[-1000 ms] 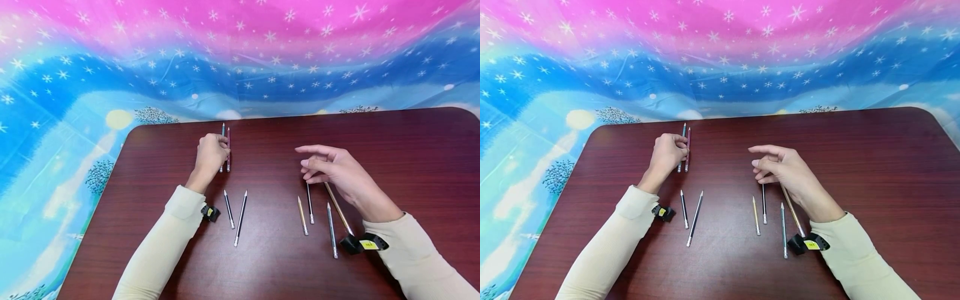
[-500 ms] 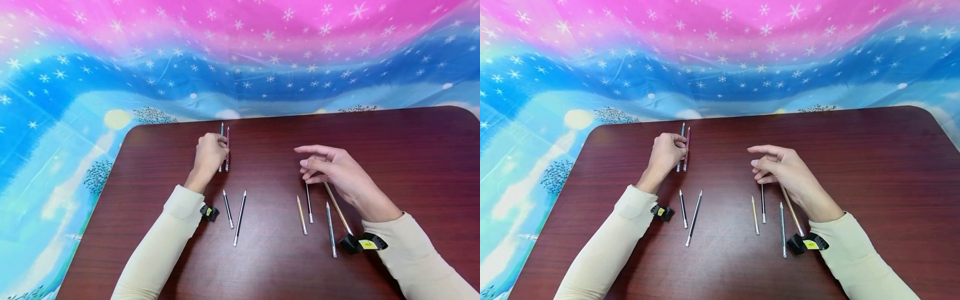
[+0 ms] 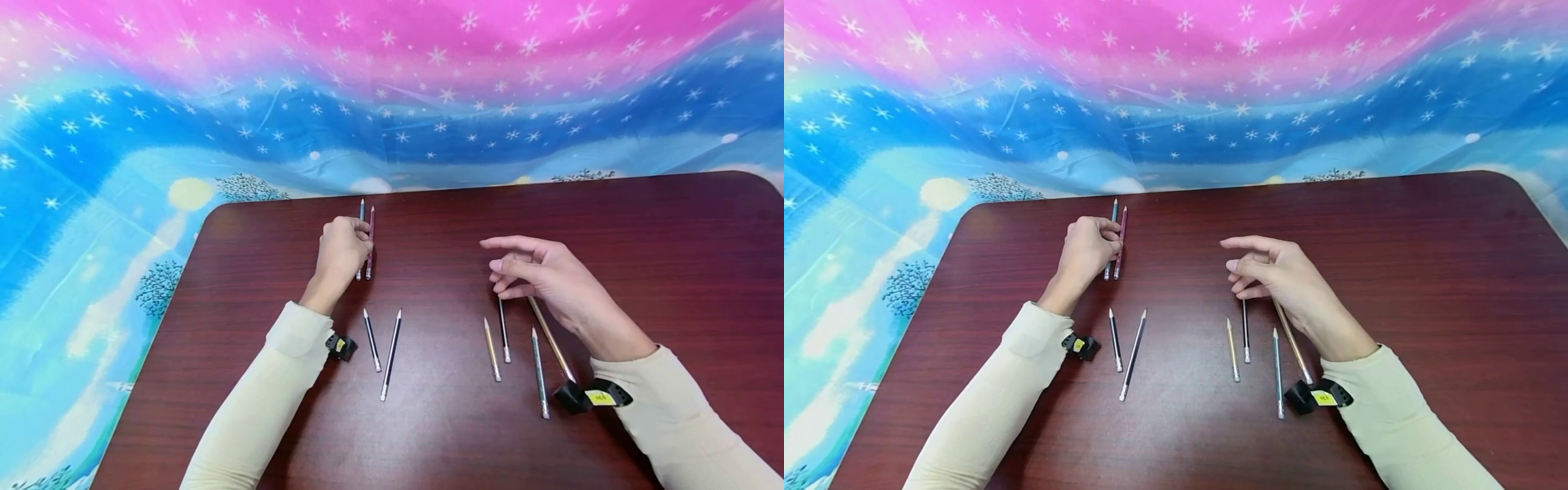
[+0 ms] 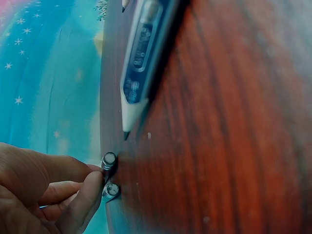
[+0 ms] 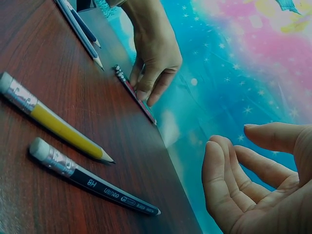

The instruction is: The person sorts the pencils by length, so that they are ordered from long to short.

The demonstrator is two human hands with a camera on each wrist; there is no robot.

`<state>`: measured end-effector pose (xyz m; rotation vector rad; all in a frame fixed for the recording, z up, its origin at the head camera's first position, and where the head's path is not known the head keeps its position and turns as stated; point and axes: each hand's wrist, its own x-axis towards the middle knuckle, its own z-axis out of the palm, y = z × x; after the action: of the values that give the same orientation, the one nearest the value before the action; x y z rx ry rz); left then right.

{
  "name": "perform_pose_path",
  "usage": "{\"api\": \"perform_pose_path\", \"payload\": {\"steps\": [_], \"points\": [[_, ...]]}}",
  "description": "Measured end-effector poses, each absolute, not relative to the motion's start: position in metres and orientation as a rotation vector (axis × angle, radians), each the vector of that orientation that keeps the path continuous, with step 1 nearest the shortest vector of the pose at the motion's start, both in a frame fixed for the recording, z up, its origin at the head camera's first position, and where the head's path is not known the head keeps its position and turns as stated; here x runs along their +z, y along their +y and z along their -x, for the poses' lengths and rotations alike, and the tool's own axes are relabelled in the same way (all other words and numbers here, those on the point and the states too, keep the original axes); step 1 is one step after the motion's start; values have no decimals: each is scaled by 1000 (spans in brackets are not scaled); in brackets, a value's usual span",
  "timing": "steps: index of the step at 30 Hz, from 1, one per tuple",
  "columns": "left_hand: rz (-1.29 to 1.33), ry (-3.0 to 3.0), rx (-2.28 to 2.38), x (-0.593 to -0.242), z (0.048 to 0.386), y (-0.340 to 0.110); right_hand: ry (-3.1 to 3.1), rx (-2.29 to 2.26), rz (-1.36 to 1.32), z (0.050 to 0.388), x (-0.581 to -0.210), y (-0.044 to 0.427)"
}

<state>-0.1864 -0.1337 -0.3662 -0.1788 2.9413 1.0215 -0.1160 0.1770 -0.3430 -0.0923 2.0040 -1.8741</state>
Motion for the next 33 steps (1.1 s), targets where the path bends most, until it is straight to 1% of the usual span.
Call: {"api": "perform_pose_path", "payload": {"steps": [33], "points": [[187,2956,1014,-366,185,-132,1998,-1870,81,115,-343,180]]}}
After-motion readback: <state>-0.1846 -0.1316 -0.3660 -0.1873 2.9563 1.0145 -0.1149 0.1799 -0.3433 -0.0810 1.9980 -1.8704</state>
